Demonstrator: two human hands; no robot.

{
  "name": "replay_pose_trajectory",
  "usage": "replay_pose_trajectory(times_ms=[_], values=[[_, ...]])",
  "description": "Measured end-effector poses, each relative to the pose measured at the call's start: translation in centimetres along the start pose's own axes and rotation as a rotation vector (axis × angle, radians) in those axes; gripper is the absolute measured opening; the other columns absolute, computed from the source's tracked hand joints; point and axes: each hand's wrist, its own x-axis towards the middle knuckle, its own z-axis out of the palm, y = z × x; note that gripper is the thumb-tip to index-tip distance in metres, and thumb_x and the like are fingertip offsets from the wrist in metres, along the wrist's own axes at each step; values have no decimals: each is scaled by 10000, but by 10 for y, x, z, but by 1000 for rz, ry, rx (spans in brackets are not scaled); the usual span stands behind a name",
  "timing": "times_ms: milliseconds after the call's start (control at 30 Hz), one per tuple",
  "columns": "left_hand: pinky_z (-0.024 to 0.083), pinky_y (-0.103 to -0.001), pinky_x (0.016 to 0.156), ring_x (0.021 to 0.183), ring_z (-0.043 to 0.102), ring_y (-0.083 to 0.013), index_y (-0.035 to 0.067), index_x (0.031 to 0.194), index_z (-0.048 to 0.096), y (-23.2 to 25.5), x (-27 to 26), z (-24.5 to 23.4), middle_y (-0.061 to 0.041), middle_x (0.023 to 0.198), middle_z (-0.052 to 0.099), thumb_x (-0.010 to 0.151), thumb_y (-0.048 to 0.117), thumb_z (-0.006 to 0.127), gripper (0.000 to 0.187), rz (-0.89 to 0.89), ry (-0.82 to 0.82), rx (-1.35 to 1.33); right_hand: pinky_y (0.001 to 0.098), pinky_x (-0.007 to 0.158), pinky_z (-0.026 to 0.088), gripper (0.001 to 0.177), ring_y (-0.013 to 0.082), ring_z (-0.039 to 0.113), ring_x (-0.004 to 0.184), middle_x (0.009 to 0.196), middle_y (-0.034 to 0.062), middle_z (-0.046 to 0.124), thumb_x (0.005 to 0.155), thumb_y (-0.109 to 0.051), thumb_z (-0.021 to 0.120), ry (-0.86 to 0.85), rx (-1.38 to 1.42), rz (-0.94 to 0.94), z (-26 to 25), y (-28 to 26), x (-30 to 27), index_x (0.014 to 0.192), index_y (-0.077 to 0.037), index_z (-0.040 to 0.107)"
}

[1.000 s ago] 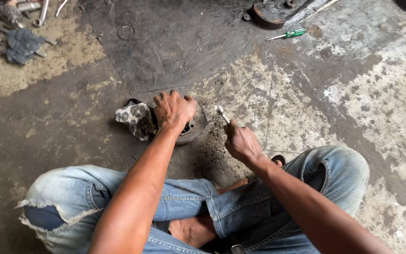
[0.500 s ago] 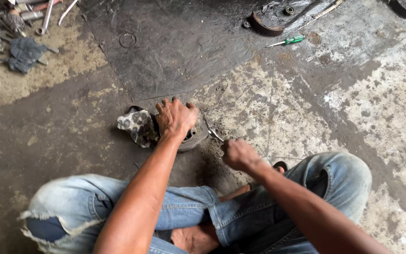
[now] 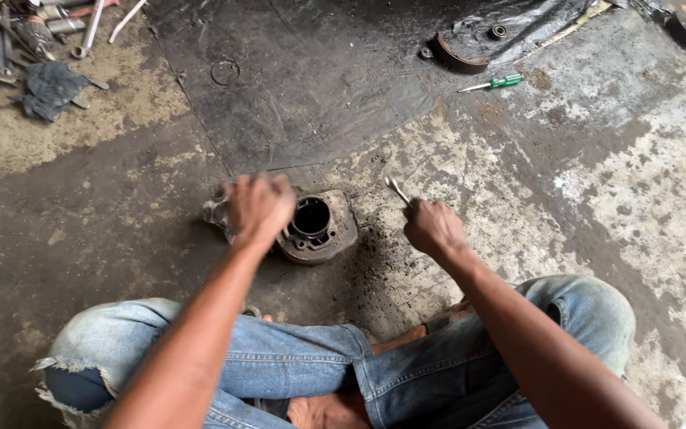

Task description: The person sits on the floor and cleans a cylindrical metal mechanical part. They use a wrench to scrape the exterior surface, then switch to a screwdriver to scrape the interior bore. Finally, they wipe the part with a cloth.

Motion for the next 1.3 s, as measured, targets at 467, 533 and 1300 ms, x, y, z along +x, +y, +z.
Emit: replay_pose_trajectory(times_ms=[467,533,1300], values=[[446,-324,552,633,601,-206,5,774,757,-7,5,-97,-125,744,700,879,21,660,144,-141,-128,-32,395,921,643,372,298,773,1100,1245,166,737,927,-288,680,-91,880,-167,-62,-54,-25,1238,-84,666],[507,-331,502,608,638,-157,65,739,682,28,-10,-97,-43,704,672,702,62,800,124,0,-173,-536,373,872,632,432,190,633,1182,1376,115,598,982,-261,607,-194,1179,-425,-71,-85,-24,1379,-103,546],[295,-791,997,1370,365,-610,22,1453,398,57,-4,25,-351,1457,404,1051,465,497,606,71,263,-54,433,618,603,308,260,717,637,1009,69,744,1026,-267,535,52,172,-364,-72,-87,-4,1312,-191,620]])
